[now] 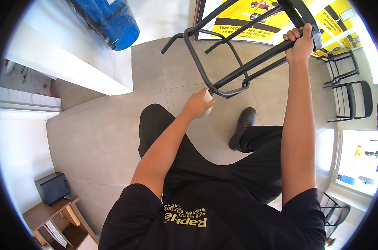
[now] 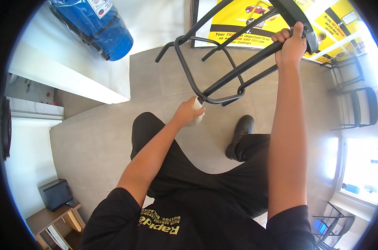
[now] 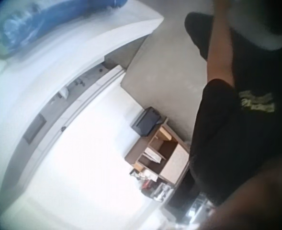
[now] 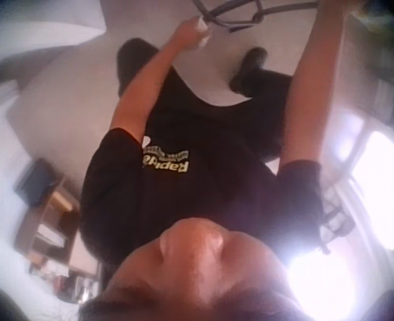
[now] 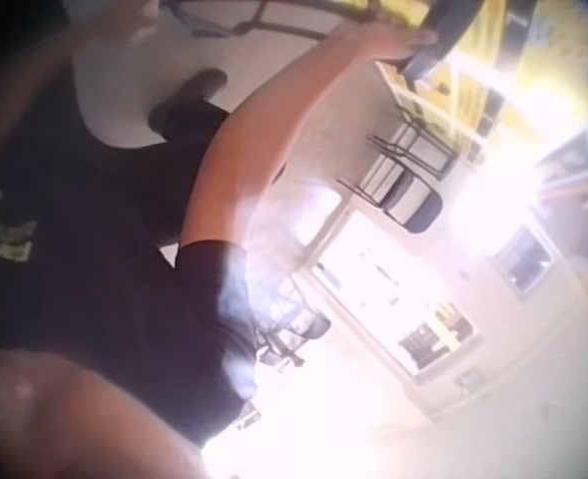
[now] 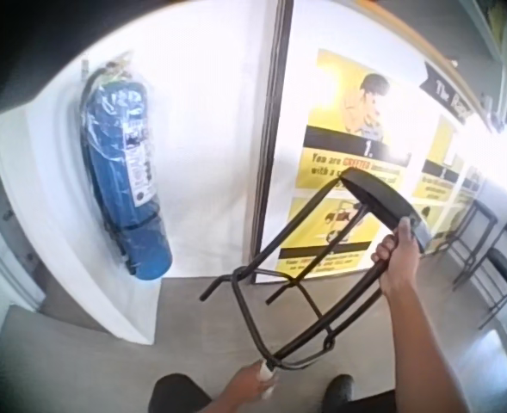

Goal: The person wipes a countertop and a stool with a cloth in a commercial waiting area. They move between the counter and the stool, wiping surfaces and legs systematically.

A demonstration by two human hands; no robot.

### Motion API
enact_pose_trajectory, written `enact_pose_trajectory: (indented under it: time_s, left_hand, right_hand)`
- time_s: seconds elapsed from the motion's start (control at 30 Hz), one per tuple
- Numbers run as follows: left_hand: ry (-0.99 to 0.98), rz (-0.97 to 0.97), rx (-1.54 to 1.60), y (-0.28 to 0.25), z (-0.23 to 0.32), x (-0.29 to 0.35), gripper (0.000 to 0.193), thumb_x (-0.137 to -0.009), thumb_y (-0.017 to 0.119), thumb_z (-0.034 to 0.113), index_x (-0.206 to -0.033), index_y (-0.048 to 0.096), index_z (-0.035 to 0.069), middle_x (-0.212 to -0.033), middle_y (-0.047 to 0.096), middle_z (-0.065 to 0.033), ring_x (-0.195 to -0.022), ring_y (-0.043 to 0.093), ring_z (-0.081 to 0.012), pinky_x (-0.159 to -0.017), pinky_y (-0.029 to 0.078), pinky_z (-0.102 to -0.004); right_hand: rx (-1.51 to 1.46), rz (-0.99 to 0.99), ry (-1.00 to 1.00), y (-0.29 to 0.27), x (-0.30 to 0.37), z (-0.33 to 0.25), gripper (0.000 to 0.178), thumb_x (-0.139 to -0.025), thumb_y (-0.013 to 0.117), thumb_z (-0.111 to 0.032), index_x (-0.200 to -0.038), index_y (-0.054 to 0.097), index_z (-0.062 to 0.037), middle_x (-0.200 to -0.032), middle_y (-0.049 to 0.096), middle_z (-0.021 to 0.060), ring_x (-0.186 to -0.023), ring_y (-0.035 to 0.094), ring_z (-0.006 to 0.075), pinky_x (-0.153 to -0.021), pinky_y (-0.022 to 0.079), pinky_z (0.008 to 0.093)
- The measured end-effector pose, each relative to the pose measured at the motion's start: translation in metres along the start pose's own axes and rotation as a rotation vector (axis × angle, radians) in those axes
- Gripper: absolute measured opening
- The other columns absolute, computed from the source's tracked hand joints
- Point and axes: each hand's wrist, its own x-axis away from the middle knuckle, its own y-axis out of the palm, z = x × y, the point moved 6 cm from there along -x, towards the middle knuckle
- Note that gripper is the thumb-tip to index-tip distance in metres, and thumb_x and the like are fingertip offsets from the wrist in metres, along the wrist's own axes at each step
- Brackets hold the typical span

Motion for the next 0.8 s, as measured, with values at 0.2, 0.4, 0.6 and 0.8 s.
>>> enact_pose_trajectory:
  time_s: [0.2, 0.4, 0.6, 0.8]
  left_hand:
    - [0.027, 0.104, -0.098, 0.001, -0.005, 0.021, 0.034, -0.093, 0.073, 0.031, -0.104, 0.058, 0.003, -0.093, 0.07, -0.0212, -0.091, 0.067, -0.0423, -0.079, 0.052, -0.0504]
    - [-0.035, 0.178, -0.079, -0.002, -0.028, 0.035, 0.031, -0.092, 0.074, 0.028, -0.105, 0.059, 0.005, -0.094, 0.07, -0.0206, -0.091, 0.067, -0.0422, -0.08, 0.052, -0.0499]
    - [-0.1, 0.097, -0.086, -0.001, -0.063, 0.041, 0.032, -0.092, 0.074, 0.031, -0.107, 0.059, 0.007, -0.095, 0.071, -0.0204, -0.093, 0.068, -0.0423, -0.08, 0.052, -0.0503]
    - [-0.188, -0.011, -0.207, 0.005, -0.087, 0.043, 0.037, -0.093, 0.072, 0.035, -0.118, 0.057, 0.011, -0.102, 0.072, -0.0194, -0.099, 0.069, -0.0408, -0.085, 0.053, -0.0504]
  right_hand:
    - [-0.018, 0.051, 0.021, -0.009, -0.008, 0.0, 0.034, -0.107, 0.058, -0.031, -0.101, 0.038, -0.0042, -0.069, 0.043, 0.0051, -0.057, 0.038, 0.0162, -0.057, 0.041, 0.0377]
    - [-0.013, 0.073, 0.016, 0.002, 0.001, 0.001, 0.033, -0.107, 0.058, -0.03, -0.102, 0.038, -0.0038, -0.068, 0.042, 0.0052, -0.056, 0.038, 0.0161, -0.056, 0.041, 0.0374]
    - [-0.016, 0.03, 0.015, -0.004, -0.005, -0.001, 0.033, -0.106, 0.059, -0.031, -0.102, 0.039, -0.0039, -0.068, 0.042, 0.0055, -0.056, 0.038, 0.0165, -0.057, 0.041, 0.0375]
    - [-0.005, 0.059, 0.002, -0.002, 0.006, -0.009, 0.034, -0.105, 0.061, -0.031, -0.095, 0.04, -0.0058, -0.066, 0.041, 0.0048, -0.056, 0.038, 0.0165, -0.056, 0.04, 0.0377]
